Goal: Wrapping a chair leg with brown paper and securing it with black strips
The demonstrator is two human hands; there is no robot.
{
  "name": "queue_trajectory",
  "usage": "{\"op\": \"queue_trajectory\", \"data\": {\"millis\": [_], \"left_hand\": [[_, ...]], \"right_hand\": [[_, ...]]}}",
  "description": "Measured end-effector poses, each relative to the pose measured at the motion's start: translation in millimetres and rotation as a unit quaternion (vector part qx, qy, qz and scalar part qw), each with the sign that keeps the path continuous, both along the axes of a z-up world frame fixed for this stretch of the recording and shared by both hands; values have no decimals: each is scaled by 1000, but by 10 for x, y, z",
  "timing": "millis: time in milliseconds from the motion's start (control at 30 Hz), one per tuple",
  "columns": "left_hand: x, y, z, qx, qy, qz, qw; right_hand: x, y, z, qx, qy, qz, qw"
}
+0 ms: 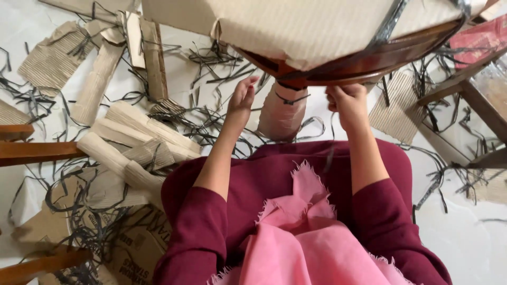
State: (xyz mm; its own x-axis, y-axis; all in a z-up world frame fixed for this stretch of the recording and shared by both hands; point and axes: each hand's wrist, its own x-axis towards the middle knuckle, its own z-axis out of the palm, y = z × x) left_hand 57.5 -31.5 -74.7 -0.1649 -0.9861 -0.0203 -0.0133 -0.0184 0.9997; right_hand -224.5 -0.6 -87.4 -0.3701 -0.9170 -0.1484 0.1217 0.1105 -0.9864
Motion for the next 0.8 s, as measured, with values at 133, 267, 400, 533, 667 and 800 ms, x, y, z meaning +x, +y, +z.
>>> {"op": "queue_trajectory", "data": {"millis": [133,267,400,533,667,800], "left_hand": [[-168,-325,-38,41,-43,-47,997],[-175,-547,-462,85,-61,-113,988],[-251,-437,-316,43,-49,-149,987],[-186,-569,-538,-17,-55,-105,993],[-44,-480,-314,-21,-193,-30,980],[214,-59,401,0,-337,-58,940]], "right_hand": [[147,-334,-154,13,-59,69,996],[-47,-815,-1148,36,101,186,977],[-2,-947,-1215,-1,156,213,965],[60,-808,-959,-41,210,212,954],[40,-588,-705,-96,284,199,933],[-74,-226,-553,-88,371,189,905]]}}
